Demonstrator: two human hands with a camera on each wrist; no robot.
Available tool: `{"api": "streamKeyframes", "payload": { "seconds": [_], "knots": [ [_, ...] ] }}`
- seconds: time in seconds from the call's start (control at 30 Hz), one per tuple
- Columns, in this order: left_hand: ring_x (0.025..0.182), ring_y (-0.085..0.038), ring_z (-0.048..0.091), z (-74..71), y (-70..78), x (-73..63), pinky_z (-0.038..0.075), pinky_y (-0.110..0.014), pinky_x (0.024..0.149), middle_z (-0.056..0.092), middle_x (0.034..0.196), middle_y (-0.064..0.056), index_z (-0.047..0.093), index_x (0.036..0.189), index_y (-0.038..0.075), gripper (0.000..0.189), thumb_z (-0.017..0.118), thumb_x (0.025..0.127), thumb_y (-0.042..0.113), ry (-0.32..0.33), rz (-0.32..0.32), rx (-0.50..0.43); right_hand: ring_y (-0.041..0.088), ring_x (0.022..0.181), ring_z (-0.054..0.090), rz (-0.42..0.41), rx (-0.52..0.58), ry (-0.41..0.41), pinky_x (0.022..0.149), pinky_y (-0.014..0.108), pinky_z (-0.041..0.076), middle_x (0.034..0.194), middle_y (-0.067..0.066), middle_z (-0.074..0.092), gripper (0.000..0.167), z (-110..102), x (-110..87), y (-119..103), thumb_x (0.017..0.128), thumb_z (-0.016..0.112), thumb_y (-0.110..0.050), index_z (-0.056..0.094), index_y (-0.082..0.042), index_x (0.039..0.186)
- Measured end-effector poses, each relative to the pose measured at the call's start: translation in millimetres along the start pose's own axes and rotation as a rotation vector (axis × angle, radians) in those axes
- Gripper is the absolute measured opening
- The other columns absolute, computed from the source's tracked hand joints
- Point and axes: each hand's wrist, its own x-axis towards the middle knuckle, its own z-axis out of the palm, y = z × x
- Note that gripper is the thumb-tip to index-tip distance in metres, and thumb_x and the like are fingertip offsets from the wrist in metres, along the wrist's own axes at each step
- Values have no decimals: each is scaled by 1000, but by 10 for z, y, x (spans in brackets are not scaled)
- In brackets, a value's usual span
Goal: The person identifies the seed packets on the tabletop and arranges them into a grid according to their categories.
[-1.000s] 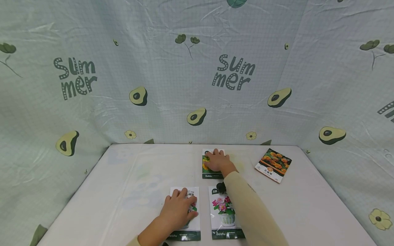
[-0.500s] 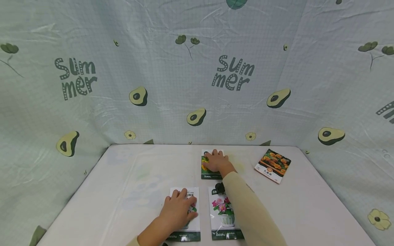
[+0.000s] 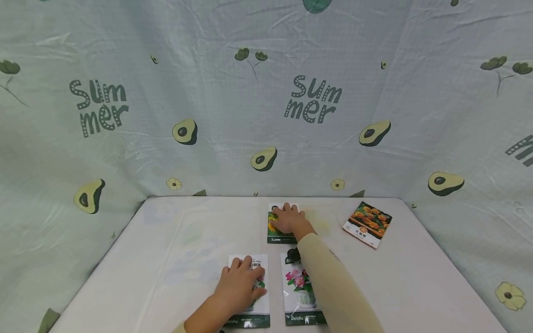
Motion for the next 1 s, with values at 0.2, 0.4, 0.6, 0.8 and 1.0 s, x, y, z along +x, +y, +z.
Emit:
{"api": "streamKeyframes", "payload": {
  "seconds": [0.2,0.4,0.6,0.8,1.0],
  "knots": [
    [108,-32,50,2,-4,7,45,-53,81,56,119,-7,71,119,25,43,77,86,52,-7,-8,-32,38,140,36,-13,-9,-8,116,61,29,155,15,38,57,7,18,-31,104,51,-50,43,-26,156],
    [110,-32,50,9,-12,7,45,-53,81,56,119,-8,71,117,25,40,78,86,51,-1,-5,-47,37,139,37,-11,-10,-3,115,62,31,155,15,39,58,14,10,-73,103,53,-51,44,-26,155],
    [109,-32,50,6,-4,-12,44,-52,80,56,118,-8,71,115,25,39,78,86,50,14,7,-37,36,140,37,-7,-7,-7,116,62,30,155,14,40,58,23,-2,-100,103,52,-52,45,-28,155],
    [111,-33,51,-4,8,-16,46,-54,82,57,119,-9,71,114,25,38,78,86,50,16,6,-32,36,140,36,-6,-12,-11,118,61,28,156,14,39,59,31,1,-115,103,52,-54,44,-30,155],
    [111,-33,51,1,6,-7,45,-55,82,56,119,-8,71,112,25,36,77,87,49,8,4,-34,36,141,36,-10,-12,-15,118,61,27,156,13,39,59,51,16,-134,103,51,-55,43,-29,156]
  ]
}}
